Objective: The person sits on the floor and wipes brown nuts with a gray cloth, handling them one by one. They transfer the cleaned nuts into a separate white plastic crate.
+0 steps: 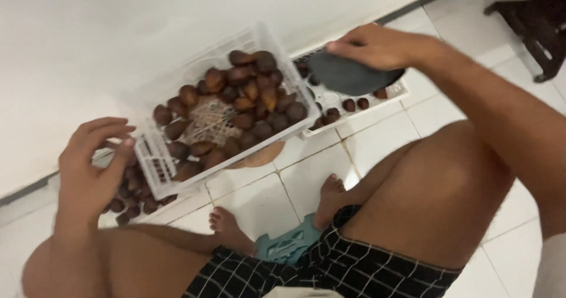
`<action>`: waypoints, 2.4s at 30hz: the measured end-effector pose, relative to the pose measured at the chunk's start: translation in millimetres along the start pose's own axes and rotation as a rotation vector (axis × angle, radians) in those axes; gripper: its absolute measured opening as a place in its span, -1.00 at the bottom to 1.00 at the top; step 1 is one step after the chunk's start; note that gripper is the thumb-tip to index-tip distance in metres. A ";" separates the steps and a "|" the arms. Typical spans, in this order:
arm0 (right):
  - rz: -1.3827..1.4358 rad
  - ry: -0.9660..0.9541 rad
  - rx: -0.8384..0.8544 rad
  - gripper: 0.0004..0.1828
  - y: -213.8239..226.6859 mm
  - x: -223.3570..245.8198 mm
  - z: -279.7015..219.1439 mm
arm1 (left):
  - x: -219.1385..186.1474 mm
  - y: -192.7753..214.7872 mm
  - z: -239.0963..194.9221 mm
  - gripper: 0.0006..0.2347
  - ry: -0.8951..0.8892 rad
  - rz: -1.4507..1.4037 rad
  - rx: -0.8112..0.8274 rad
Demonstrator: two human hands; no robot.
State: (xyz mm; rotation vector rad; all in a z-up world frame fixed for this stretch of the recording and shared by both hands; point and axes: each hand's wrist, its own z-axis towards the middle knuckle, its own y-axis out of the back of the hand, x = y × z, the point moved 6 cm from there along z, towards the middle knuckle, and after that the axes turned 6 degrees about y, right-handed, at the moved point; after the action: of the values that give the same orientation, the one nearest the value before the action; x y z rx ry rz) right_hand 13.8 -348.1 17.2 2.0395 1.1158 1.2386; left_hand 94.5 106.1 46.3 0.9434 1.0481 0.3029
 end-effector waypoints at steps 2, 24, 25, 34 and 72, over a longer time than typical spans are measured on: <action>-0.009 -0.074 -0.006 -0.23 -0.7 -73.1 -2.6 | -13.3 -14.8 8.0 -0.91 -0.019 -0.037 0.000; 0.160 -0.112 -0.733 -0.66 -218.1 -300.2 130.6 | -96.5 -538.5 68.7 -0.88 0.325 -0.343 0.530; 0.158 -0.104 -0.730 -0.66 -215.7 -303.3 132.7 | -83.5 -553.2 77.9 -0.88 0.330 -0.344 0.523; 0.010 -0.328 -0.381 -0.50 -248.2 -345.5 174.2 | 7.5 -599.8 97.1 -0.79 0.432 0.356 0.399; -0.006 -0.050 -0.488 -0.55 -211.2 -243.2 128.4 | 34.0 -625.2 85.2 -0.58 0.461 0.464 0.645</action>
State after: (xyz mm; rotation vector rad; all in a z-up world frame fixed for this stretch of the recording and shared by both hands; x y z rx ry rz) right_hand -14.4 -440.0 -316.0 1.6833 0.7056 1.2967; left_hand 54.3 -284.5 -448.7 1.7634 1.3749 0.6047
